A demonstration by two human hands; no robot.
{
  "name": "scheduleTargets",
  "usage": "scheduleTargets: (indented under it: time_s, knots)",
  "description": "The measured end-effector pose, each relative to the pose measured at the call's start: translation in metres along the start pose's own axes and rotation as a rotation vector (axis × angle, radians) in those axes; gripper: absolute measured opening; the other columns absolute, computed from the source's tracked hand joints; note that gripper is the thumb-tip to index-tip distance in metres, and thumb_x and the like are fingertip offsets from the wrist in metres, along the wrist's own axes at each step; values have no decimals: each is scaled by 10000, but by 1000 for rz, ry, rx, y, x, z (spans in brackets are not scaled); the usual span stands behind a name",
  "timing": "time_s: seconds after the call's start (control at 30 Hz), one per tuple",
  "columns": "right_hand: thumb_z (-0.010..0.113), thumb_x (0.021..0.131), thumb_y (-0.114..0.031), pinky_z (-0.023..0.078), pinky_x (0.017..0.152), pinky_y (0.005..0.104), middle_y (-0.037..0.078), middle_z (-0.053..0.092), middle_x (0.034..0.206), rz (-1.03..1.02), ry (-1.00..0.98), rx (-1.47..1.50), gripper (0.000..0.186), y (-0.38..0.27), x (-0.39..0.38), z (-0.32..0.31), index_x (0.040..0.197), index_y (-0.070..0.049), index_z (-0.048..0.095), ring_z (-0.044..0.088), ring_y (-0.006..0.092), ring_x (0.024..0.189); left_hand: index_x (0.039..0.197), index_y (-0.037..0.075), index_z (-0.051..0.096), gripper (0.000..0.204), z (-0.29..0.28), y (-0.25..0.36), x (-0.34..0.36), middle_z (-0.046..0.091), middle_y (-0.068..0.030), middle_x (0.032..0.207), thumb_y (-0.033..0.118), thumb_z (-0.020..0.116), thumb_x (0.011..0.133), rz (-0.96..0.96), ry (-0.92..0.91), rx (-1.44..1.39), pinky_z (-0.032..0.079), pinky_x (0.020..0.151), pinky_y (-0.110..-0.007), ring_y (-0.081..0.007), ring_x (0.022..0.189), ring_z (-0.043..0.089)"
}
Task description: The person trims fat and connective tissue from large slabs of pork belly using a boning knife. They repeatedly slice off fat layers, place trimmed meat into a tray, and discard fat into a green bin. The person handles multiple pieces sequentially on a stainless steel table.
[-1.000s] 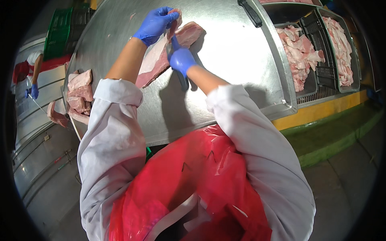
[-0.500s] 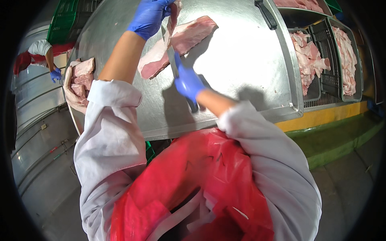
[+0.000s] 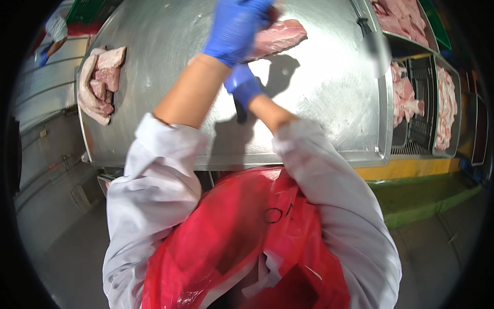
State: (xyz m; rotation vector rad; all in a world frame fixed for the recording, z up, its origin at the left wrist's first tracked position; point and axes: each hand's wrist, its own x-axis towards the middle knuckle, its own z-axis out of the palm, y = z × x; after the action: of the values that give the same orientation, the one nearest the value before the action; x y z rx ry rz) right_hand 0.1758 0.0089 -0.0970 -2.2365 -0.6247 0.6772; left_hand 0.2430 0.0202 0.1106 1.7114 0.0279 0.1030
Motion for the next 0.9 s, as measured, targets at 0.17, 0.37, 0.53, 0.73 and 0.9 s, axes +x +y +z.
scheduleTargets:
  time_s: [0.17, 0.37, 0.53, 0.73, 0.9]
  knots:
    - [570, 940, -218, 532, 688, 389, 160, 658, 1058, 42, 11, 65, 745, -7, -22, 42, 1569, -152, 177, 642, 252, 794, 786, 24, 512, 193, 32, -9, -21, 604, -37, 700, 73, 640, 921, 39, 221, -539, 487, 580, -237, -81, 639, 580]
    - [521, 949, -156, 532, 526, 340, 106, 642, 787, 150, 215, 704, 734, -60, 17, -23, 1576, -176, 141, 616, 193, 575, 888, 2, 533, 138, 49, -5, -40, 639, -47, 794, 70, 643, 938, 201, 194, -599, 518, 647, -225, -65, 727, 613]
    - [503, 931, -195, 538, 541, 374, 124, 636, 781, 46, 151, 638, 812, -78, -48, 32, 1589, -154, 29, 623, 218, 570, 918, -7, 537, 104, 28, 23, -42, 614, -24, 787, 48, 625, 932, 266, 269, -735, 496, 632, -209, -37, 712, 582]
    - [523, 925, -177, 554, 567, 361, 141, 646, 785, 138, 141, 658, 820, -87, 25, 11, 1583, -106, 39, 634, 227, 583, 884, -5, 544, 124, 28, 35, -46, 556, 15, 741, 49, 654, 899, 304, 320, -720, 443, 589, -186, -11, 677, 517]
    - [525, 909, -155, 568, 640, 457, 216, 678, 919, -162, 358, 437, 814, -66, -52, 113, 1579, -97, 68, 657, 304, 628, 876, 1, 546, 113, 5, 68, -59, 533, 25, 718, 34, 653, 890, 277, 287, -730, 425, 567, -189, -14, 643, 487]
